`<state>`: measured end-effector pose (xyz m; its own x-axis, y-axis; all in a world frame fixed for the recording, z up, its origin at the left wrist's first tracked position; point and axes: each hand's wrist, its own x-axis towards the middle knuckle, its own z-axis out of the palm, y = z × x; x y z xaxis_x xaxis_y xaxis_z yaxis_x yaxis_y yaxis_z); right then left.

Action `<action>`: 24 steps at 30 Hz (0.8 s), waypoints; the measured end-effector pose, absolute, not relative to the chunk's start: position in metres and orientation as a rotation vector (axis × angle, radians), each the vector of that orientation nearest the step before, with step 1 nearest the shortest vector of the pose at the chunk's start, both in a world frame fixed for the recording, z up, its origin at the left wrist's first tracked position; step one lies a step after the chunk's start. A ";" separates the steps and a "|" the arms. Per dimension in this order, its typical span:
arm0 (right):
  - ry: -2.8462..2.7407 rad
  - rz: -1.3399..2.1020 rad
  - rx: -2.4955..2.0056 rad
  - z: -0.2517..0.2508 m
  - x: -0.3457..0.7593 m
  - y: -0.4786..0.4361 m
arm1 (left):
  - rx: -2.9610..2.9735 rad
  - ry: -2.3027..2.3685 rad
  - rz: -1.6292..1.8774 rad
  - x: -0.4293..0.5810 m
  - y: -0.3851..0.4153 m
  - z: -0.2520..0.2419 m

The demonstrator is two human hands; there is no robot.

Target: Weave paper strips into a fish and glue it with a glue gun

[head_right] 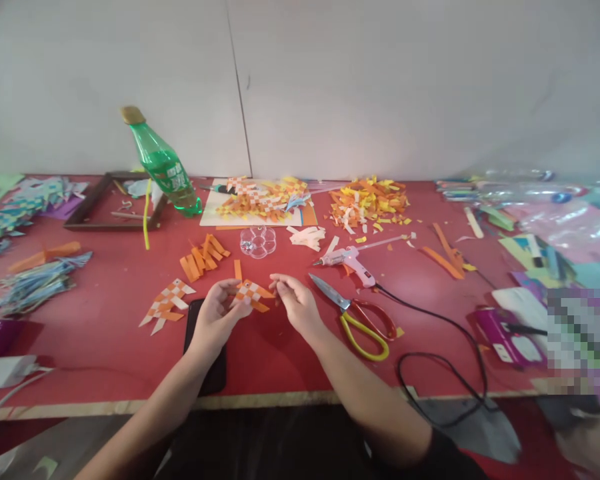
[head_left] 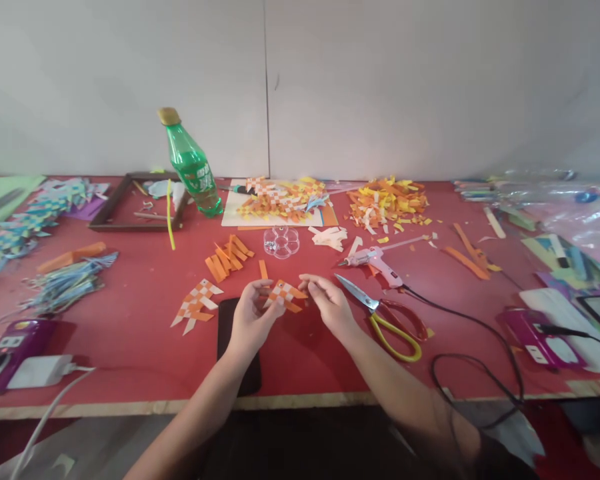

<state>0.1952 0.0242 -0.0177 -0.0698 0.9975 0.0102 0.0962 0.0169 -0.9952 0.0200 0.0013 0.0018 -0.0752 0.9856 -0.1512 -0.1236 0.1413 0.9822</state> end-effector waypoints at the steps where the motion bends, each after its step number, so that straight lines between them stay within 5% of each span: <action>1: -1.331 1.222 -1.228 -0.019 0.195 0.024 | 0.948 1.238 1.228 0.020 0.002 0.002; 24: -0.975 1.466 -1.159 -0.046 0.201 0.033 | 0.755 1.118 1.316 0.015 0.005 -0.008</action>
<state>0.2010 0.0334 -0.0461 -0.0542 0.9821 -0.1805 -0.2130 -0.1880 -0.9588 0.0154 0.0051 -0.0080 -0.0990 0.9752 -0.1980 -0.3527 0.1516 0.9234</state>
